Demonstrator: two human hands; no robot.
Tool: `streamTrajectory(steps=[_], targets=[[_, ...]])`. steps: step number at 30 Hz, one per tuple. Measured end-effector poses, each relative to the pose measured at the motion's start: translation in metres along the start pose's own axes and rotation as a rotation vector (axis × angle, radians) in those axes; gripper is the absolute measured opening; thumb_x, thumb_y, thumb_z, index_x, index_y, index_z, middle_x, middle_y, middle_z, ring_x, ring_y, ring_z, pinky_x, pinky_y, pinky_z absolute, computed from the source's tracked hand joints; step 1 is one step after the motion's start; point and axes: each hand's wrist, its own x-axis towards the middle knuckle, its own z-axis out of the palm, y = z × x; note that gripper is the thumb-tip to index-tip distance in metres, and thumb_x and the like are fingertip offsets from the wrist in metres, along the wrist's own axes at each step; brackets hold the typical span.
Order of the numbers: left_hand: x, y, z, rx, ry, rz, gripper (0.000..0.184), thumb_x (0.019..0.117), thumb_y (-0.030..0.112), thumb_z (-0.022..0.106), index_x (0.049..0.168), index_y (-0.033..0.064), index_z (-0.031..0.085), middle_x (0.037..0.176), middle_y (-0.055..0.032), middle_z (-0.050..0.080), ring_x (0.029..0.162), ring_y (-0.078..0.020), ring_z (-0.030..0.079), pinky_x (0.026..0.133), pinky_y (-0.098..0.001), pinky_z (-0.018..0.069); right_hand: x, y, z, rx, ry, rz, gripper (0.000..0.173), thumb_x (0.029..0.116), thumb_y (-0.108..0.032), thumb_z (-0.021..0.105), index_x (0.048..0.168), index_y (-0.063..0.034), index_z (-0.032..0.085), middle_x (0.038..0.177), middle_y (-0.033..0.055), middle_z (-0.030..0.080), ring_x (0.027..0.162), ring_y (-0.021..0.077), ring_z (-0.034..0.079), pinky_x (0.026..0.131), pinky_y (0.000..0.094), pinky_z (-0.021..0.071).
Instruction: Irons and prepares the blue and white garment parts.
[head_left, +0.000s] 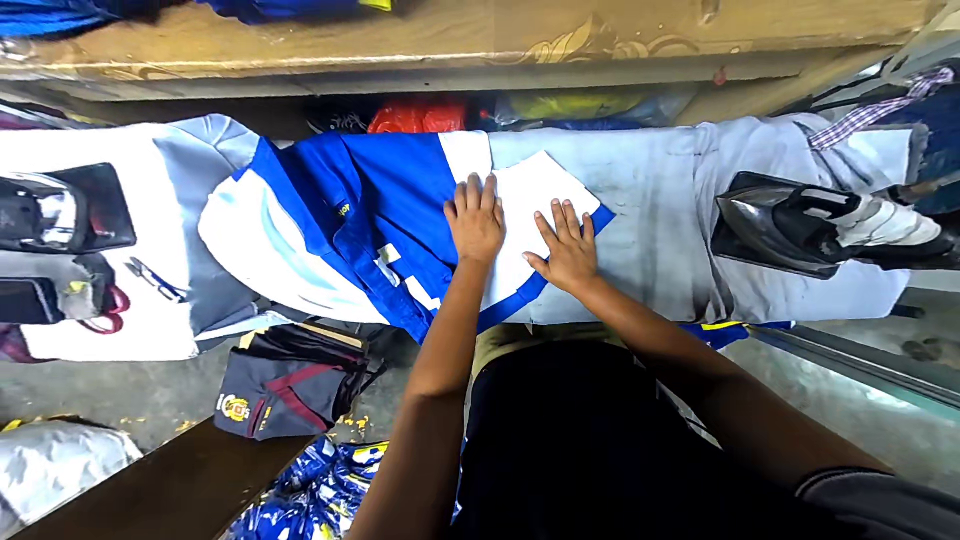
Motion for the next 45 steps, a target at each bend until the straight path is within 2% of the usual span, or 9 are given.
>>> streamTrajectory(steps=[4, 7, 9, 12, 15, 18, 26, 40, 45], targets=[[-0.004, 0.005, 0.002, 0.018, 0.027, -0.055, 0.045, 0.1062, 0.027, 0.041, 0.146, 0.0146, 0.058, 0.154, -0.0216, 0.049, 0.14, -0.0449, 0.046, 0.105, -0.0655, 0.0365, -0.001, -0.002, 0.002, 0.008, 0.006, 0.007, 0.08, 0.0985, -0.071, 0.038, 0.158, -0.0184, 0.044, 0.167, 0.0175, 0.033, 0.156, 0.0393, 0.025, 0.122, 0.0674, 0.0147], [0.014, 0.015, -0.013, -0.088, 0.029, -0.013, 0.039, 0.1012, 0.02, 0.049, 0.133, 0.0057, 0.065, 0.152, -0.0248, 0.048, 0.14, -0.0468, 0.045, 0.106, -0.0659, 0.0353, 0.001, -0.001, 0.0, 0.005, 0.001, 0.008, 0.08, 0.0985, -0.072, 0.036, 0.159, -0.0195, 0.043, 0.167, 0.017, 0.032, 0.156, 0.0388, 0.025, 0.122, 0.0669, 0.0154], [0.034, 0.022, -0.019, -0.167, 0.034, 0.075, 0.033, 0.1022, 0.018, 0.051, 0.126, 0.0037, 0.069, 0.142, -0.0243, 0.057, 0.132, -0.0461, 0.052, 0.105, -0.0643, 0.0376, 0.001, 0.0, -0.001, 0.003, -0.007, 0.004, 0.08, 0.0987, -0.071, 0.037, 0.159, -0.0195, 0.043, 0.167, 0.0174, 0.033, 0.156, 0.0391, 0.025, 0.122, 0.0671, 0.0161], [0.072, 0.036, -0.029, -0.182, -0.164, 0.111, 0.035, 0.1074, 0.027, 0.05, 0.122, 0.0033, 0.071, 0.125, -0.0218, 0.067, 0.124, -0.0418, 0.058, 0.104, -0.0627, 0.0374, 0.001, -0.001, -0.001, -0.006, -0.02, 0.006, 0.08, 0.0984, -0.071, 0.038, 0.159, -0.0195, 0.042, 0.167, 0.017, 0.032, 0.157, 0.0389, 0.024, 0.122, 0.0665, 0.0147], [0.099, 0.045, -0.039, -0.142, -0.432, 0.108, 0.039, 0.1074, 0.033, 0.052, 0.12, 0.0001, 0.069, 0.129, -0.0244, 0.062, 0.131, -0.0429, 0.052, 0.106, -0.0648, 0.0345, 0.0, -0.001, 0.0, -0.003, 0.0, 0.007, 0.079, 0.0985, -0.071, 0.038, 0.159, -0.0203, 0.043, 0.168, 0.0158, 0.032, 0.157, 0.0379, 0.024, 0.123, 0.0657, 0.0144], [0.105, 0.047, -0.038, -0.155, -0.499, 0.139, 0.034, 0.107, 0.026, 0.053, 0.119, -0.0023, 0.068, 0.132, -0.0256, 0.06, 0.133, -0.0439, 0.049, 0.107, -0.0662, 0.0327, -0.001, -0.001, 0.001, 0.026, 0.025, 0.002, 0.078, 0.0989, -0.07, 0.039, 0.158, -0.0192, 0.044, 0.167, 0.0161, 0.033, 0.156, 0.038, 0.026, 0.123, 0.0661, 0.0148], [0.082, 0.035, 0.013, -0.071, 0.028, 0.264, 0.037, 0.1069, 0.027, 0.051, 0.107, -0.0049, 0.069, 0.114, -0.0244, 0.067, 0.115, -0.044, 0.061, 0.1, -0.0589, 0.0425, -0.005, 0.001, 0.002, 0.067, 0.072, -0.004, 0.074, 0.1015, -0.067, 0.037, 0.156, -0.0172, 0.048, 0.164, 0.0187, 0.037, 0.154, 0.0396, 0.03, 0.123, 0.0649, 0.0172], [0.08, 0.031, 0.017, -0.095, 0.09, 0.273, 0.034, 0.1056, 0.03, 0.053, 0.109, -0.0001, 0.069, 0.113, -0.0219, 0.068, 0.114, -0.0421, 0.062, 0.099, -0.0589, 0.0427, -0.017, 0.034, -0.002, -0.043, 0.125, 0.148, 0.069, 0.1065, -0.059, 0.031, 0.159, -0.0152, 0.042, 0.167, 0.0135, 0.035, 0.156, 0.0348, 0.027, 0.123, 0.0661, 0.0137], [0.022, 0.031, -0.038, -0.339, 0.157, 0.175, 0.032, 0.1045, 0.021, 0.053, 0.118, -0.0042, 0.067, 0.124, -0.0262, 0.065, 0.121, -0.0445, 0.058, 0.103, -0.0607, 0.0398, -0.016, 0.032, -0.006, -0.036, 0.075, 0.163, 0.07, 0.1063, -0.059, 0.03, 0.159, -0.0153, 0.041, 0.167, 0.0139, 0.034, 0.156, 0.0365, 0.028, 0.122, 0.0675, 0.0142]])
